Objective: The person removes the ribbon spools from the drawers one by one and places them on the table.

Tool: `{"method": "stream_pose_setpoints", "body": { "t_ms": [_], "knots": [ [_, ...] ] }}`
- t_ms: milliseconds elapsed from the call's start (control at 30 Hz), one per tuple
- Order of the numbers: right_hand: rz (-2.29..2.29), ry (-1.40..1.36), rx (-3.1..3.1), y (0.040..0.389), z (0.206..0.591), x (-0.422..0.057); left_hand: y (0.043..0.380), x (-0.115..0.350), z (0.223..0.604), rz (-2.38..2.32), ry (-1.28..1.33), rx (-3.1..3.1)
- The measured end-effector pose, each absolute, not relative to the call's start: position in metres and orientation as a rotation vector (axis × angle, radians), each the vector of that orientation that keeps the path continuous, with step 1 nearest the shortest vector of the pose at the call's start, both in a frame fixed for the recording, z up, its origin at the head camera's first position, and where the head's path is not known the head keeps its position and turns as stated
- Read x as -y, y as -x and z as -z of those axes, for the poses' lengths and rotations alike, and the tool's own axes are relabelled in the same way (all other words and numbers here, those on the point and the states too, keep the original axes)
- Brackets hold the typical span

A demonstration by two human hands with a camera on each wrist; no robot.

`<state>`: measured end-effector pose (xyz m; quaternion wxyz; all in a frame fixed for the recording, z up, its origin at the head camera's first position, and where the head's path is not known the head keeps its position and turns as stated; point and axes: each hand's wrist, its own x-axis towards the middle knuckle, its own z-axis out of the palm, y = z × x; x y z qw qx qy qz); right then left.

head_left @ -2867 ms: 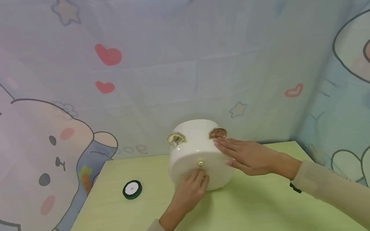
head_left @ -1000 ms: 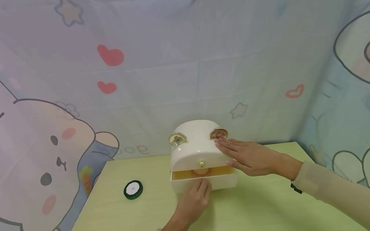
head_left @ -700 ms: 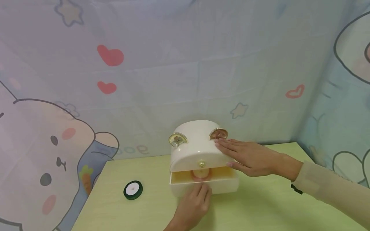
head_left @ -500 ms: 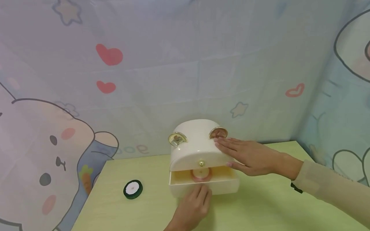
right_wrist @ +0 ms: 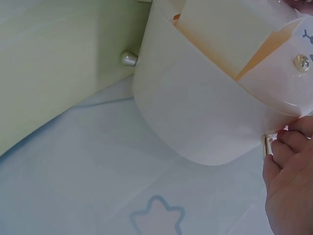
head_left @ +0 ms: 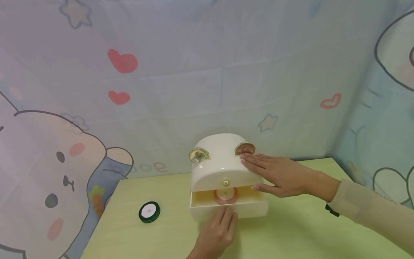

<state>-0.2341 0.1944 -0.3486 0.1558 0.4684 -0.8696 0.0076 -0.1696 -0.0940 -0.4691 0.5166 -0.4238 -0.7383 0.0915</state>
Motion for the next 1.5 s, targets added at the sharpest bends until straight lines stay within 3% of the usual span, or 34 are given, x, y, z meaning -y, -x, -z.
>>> {"method": "stream_pose_setpoints", "body": {
  "t_ms": [700, 1133, 1500],
  "knots": [
    [-0.023, -1.335, 2.457, 0.232, 0.349, -0.194, 0.166, 0.089, 0.469, -0.219, 1.024, 1.629],
    [-0.019, -1.344, 2.452, 0.233, 0.350, -0.193, 0.134, 0.087, 0.456, -0.147, 1.078, 1.658],
    [-0.019, -1.338, 2.444, 0.232, 0.351, -0.193, 0.124, 0.091, 0.470, -0.149, 1.086, 1.687]
  ]
}}
